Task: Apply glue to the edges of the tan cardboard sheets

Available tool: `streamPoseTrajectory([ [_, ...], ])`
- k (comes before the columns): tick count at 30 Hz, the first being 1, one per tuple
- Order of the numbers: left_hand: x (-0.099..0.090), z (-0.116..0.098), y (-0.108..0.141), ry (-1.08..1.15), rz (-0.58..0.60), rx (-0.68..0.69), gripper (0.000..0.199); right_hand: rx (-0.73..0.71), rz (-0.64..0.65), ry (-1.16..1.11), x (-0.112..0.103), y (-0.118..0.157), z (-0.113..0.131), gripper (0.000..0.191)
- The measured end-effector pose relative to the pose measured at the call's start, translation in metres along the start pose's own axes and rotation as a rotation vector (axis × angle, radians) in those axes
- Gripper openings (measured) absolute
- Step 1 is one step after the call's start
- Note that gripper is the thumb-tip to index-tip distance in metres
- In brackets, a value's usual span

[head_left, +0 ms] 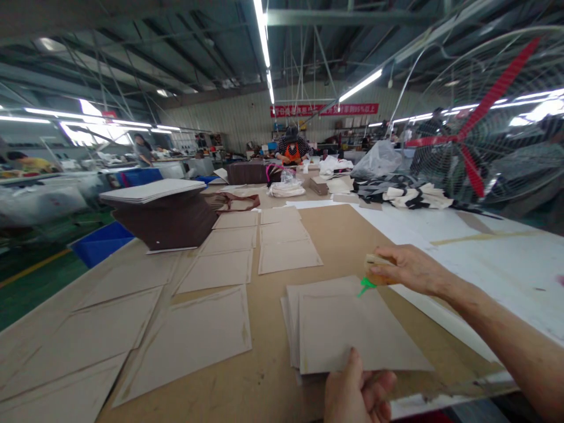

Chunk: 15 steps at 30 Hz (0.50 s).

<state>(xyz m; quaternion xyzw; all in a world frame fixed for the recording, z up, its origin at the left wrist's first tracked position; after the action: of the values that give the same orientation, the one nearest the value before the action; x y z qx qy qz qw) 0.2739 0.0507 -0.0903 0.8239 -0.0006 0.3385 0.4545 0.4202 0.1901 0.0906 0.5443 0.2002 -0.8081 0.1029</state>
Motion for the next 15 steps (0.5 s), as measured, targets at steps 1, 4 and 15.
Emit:
streamPoseTrajectory([
  [1,0.000,0.001,-0.001,0.002,0.008,-0.003,0.036,0.016,0.007,0.006,-0.001,0.003,-0.004,0.033],
  [4,-0.002,0.002,-0.003,-0.008,0.016,-0.022,0.036,0.009,0.000,0.015,0.003,0.000,0.001,0.032],
  [15,-0.003,-0.003,-0.001,-0.045,0.009,-0.035,0.037,-0.037,-0.045,-0.029,0.007,0.000,0.008,0.030],
])
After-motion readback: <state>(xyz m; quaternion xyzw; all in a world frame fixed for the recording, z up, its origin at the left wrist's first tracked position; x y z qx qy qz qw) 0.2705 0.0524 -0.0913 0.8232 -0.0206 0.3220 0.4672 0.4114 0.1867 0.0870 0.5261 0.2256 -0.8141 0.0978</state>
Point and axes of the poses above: each hand's wrist, its own y-axis away from the middle knuckle, its own x-axis out of the palm, z = x × y, the point moved 9 cm from there along -y, towards the middle knuckle, and after that the axes turned 6 degrees about -x, right-handed, at the moved point
